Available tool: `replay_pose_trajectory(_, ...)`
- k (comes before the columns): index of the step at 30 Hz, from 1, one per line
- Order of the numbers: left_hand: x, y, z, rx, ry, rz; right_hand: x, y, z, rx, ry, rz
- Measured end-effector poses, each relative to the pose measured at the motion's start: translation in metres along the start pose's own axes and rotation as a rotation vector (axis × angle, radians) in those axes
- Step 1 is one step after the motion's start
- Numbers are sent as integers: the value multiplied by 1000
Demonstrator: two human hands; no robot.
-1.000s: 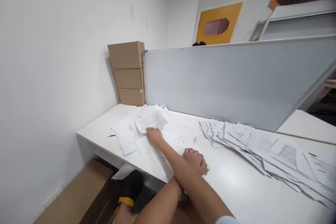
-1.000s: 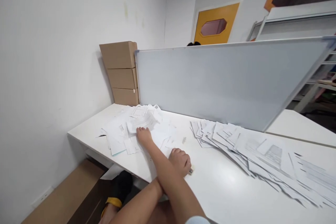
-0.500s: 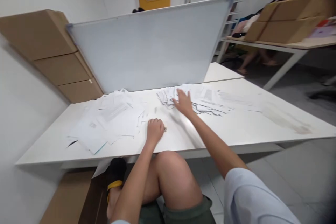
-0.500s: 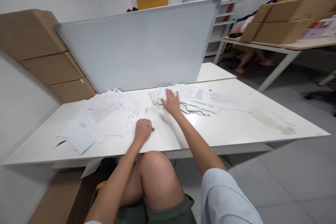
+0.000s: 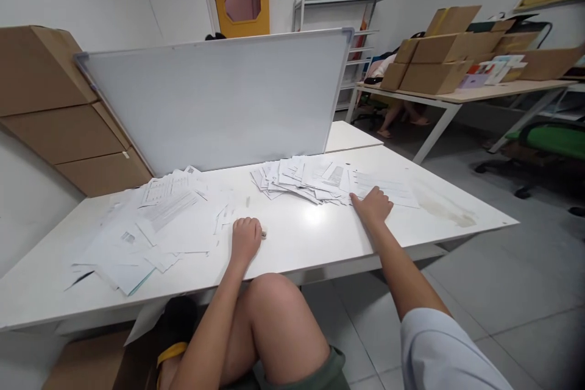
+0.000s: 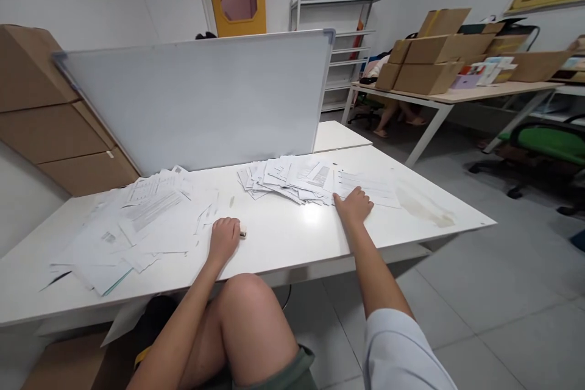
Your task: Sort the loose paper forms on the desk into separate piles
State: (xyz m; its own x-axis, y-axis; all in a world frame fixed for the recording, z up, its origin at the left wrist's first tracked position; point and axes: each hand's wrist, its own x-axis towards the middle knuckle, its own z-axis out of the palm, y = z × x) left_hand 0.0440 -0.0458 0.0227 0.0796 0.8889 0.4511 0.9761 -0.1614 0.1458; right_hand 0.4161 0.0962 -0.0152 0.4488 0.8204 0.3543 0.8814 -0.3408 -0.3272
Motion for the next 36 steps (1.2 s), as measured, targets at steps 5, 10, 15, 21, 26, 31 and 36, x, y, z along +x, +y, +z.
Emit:
replay_pose_trajectory(5, 0, 0, -1, -19, -2, -1, -4, 0, -3, -79, 12, -62)
replay_pose_trajectory(10, -3, 2, 0, -21, 11, -3, -4, 0, -5, -107, -41, -305)
replay_pose_trajectory(15, -7, 4, 0, -9, 14, -14, 0, 3, -3, -87, -101, -332)
replay_pose_trajectory(21, -8, 4, 1, 9, 12, -30, -1, 4, 1, -106, -96, -322)
replay_pose_trajectory(26, -10, 4, 0, 7, 12, -27, -3, 3, -1, -104, -104, -311)
replay_pose_trajectory(31, -10, 4, 0, -19, 12, -19, -4, 3, -5, -101, -135, -292)
replay_pose_trajectory(36, -7, 2, 3, -53, 32, -22, 0, 7, -4, -10, -143, -245)
